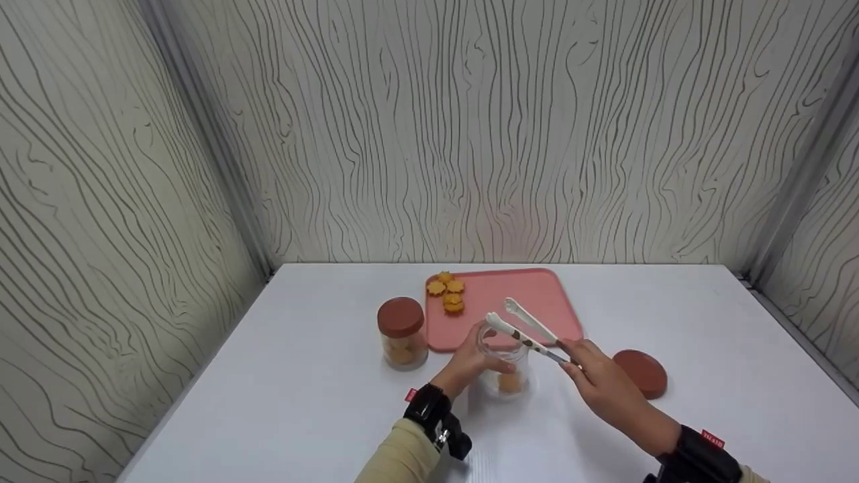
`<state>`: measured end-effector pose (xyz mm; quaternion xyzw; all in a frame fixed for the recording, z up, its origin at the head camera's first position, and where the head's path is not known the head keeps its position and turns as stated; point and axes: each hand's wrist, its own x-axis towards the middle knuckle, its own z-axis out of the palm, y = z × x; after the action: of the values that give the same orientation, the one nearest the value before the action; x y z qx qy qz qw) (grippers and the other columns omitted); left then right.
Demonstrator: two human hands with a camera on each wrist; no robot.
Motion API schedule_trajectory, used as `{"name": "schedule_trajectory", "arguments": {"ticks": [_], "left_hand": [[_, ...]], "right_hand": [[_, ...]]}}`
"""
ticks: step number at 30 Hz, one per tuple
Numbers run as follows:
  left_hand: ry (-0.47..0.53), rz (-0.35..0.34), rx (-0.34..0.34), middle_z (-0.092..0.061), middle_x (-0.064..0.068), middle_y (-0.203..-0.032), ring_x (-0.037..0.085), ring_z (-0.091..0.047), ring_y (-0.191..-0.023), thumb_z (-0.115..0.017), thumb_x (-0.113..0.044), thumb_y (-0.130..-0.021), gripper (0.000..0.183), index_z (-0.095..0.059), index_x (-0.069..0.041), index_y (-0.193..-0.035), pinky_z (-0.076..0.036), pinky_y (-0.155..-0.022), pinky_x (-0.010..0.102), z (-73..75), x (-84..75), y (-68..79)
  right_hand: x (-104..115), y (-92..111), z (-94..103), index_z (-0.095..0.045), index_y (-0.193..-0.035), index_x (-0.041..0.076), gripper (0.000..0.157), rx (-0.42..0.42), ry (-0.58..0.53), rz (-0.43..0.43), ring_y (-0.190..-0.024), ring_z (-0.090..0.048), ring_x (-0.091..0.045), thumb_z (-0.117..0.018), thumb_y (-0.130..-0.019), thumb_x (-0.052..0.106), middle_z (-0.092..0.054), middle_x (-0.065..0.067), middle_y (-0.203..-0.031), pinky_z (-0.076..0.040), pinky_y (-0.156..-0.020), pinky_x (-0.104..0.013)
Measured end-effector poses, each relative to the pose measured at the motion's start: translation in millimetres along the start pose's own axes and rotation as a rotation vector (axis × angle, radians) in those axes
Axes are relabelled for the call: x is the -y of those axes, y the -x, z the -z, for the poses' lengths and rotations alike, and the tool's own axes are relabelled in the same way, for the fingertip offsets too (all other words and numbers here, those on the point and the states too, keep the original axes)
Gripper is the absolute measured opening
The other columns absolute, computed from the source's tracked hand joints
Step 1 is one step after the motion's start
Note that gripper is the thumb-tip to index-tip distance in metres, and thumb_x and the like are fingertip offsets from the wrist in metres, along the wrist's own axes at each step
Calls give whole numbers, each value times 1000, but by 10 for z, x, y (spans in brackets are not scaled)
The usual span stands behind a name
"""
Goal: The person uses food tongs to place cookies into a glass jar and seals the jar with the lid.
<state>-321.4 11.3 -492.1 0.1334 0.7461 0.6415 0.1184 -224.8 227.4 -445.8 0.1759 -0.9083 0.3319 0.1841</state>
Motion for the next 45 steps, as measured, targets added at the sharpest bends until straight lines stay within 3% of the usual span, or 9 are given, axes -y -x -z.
{"name": "schedule_trajectory", "arguments": {"ticks": [5,10,16,20,26,33,40,45], "left_hand": [[-26,22,-21,-43,9,-142,37,-35,-134,-82,-14,-67,88,-39,-18,-143,-24,-107,64,11,3,1],[-25,39,-22,-43,8,-143,34,-37,-132,-82,-15,-68,88,-38,-19,-144,-25,-107,63,37,-19,24],[-32,40,-21,-44,8,-140,34,-39,-131,-82,-14,-66,87,-39,-19,-142,-26,-107,63,69,-31,36],[-40,24,-16,-45,9,-140,34,-39,-130,-81,-14,-65,87,-40,-18,-142,-25,-108,61,102,-20,41],[-49,33,-18,-45,9,-141,33,-37,-133,-82,-17,-67,87,-39,-19,-142,-25,-108,62,120,-23,71],[-37,30,-9,-44,10,-141,34,-38,-132,-81,-14,-68,86,-39,-19,-142,-26,-108,61,99,-56,113],[-30,33,-20,-46,9,-139,32,-39,-131,-80,-14,-66,84,-41,-20,-141,-27,-108,60,99,-38,111],[-31,40,-22,-48,6,-137,32,-39,-131,-80,-14,-65,88,-39,-19,-143,-26,-108,60,93,-45,118]], "right_hand": [[-2,-44,-53,-57,-125,-3,32,22,35,-97,-84,-54,-17,-55,-97,12,-60,-8,-105,-48,-69,-33],[-53,-143,-112,-56,-125,1,36,37,-56,-176,-92,-57,-21,-54,-100,28,-62,-11,-112,-47,-75,-38],[-150,-338,-197,-55,-114,1,32,39,-163,-252,-77,-48,-18,-51,-102,30,-53,-5,-88,-41,-64,-30],[-232,-495,-278,-54,-114,-3,35,59,-181,-299,-74,-47,-19,-51,-102,30,-51,-5,-85,-39,-61,-30],[-345,-662,-470,-56,-115,-6,37,72,-116,-294,-83,-53,-23,-54,-100,28,-63,-12,-101,-45,-68,-36],[-425,-826,-647,-59,-106,-6,31,115,-59,-297,-80,-55,-23,-58,-97,24,-62,-9,-91,-46,-68,-37],[-433,-994,-827,-63,-107,-9,27,119,-57,-250,-100,-61,-38,-59,-94,14,-67,-21,-104,-48,-87,-51],[-459,-1064,-924,-65,-95,-6,17,116,-54,-193,-94,-63,-38,-59,-92,10,-68,-17,-94,-48,-86,-51]]}}
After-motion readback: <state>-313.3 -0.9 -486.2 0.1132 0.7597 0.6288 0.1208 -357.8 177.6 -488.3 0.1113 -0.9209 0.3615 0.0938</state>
